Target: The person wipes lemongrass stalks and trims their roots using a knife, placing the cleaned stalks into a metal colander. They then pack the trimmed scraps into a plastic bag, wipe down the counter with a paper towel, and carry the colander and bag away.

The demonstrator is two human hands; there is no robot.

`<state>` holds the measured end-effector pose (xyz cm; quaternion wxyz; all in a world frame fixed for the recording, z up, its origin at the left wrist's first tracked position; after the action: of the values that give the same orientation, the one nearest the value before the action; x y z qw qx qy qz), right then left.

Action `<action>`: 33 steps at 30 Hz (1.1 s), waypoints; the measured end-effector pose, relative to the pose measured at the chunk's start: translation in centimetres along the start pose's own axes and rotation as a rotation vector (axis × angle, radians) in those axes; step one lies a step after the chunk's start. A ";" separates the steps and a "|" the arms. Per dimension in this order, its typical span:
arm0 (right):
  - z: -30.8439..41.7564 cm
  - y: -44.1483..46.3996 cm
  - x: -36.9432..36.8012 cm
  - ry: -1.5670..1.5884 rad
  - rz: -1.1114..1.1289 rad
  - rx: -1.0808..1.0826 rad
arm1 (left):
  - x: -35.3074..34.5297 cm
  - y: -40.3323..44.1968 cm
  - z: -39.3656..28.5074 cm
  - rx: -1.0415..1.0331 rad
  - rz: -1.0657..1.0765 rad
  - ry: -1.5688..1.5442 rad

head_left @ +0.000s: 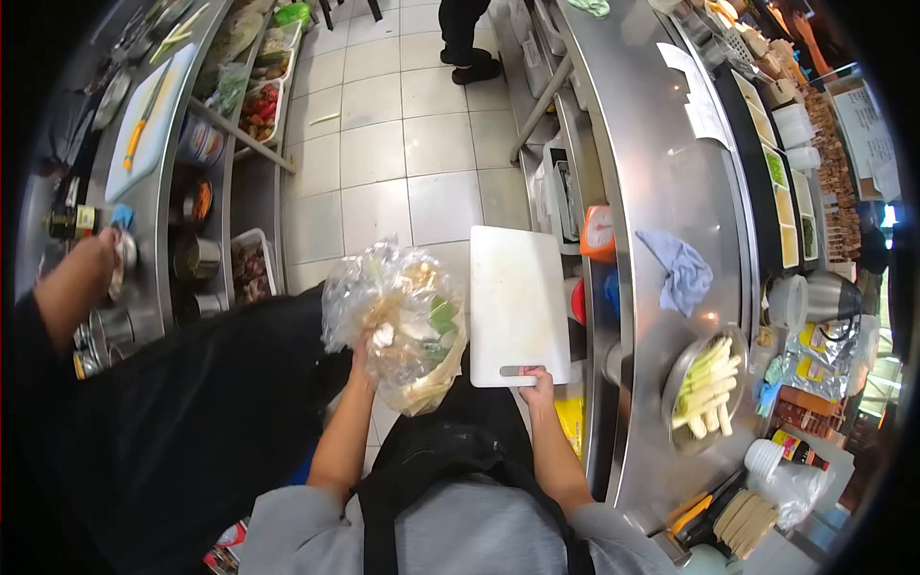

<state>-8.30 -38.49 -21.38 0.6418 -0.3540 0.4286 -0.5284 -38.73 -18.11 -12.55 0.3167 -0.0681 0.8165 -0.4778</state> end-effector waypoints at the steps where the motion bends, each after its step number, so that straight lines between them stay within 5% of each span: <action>1: -0.4 2.1 -0.3 0.032 -0.023 0.004 | 0.1 0.3 0.0 0.009 -0.010 -0.043; 10: 0.2 14.2 -6.4 0.082 -0.030 -0.084 | -0.7 14.4 7.5 0.245 -0.111 -0.106; 14: 0.8 20.5 -7.9 -0.028 0.146 -0.074 | -7.8 23.9 9.5 0.245 0.086 0.727; 17: 2.7 21.1 -11.3 0.031 -0.006 -0.078 | -12.6 27.1 9.4 0.349 -0.029 0.592; 19: 2.8 25.7 -10.5 0.038 0.099 -0.063 | -13.2 32.2 11.6 0.361 0.159 0.469; 27: 3.3 29.5 -12.8 0.077 0.089 -0.038 | -17.4 35.9 8.2 0.249 0.193 0.444; 31: 2.6 30.7 -11.9 0.160 0.104 -0.104 | -11.2 42.4 11.9 0.268 0.217 0.547; 33: 3.9 33.7 -8.2 -0.576 0.226 0.341 | -12.0 41.5 11.1 0.353 0.048 0.620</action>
<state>7.34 -23.97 -48.99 0.8406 -0.3266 0.1722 -0.3963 -14.84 0.87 -45.09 0.0717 0.1551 0.7799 -0.6021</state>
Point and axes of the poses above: each hand's wrist, its own y-axis towards the middle knuckle, its own x-axis out of the back of the hand, z = x × y, the point moved 9 cm from there along y, towards the middle knuckle, and after that the axes turned 7 degrees about -z, right-handed, at the moved point
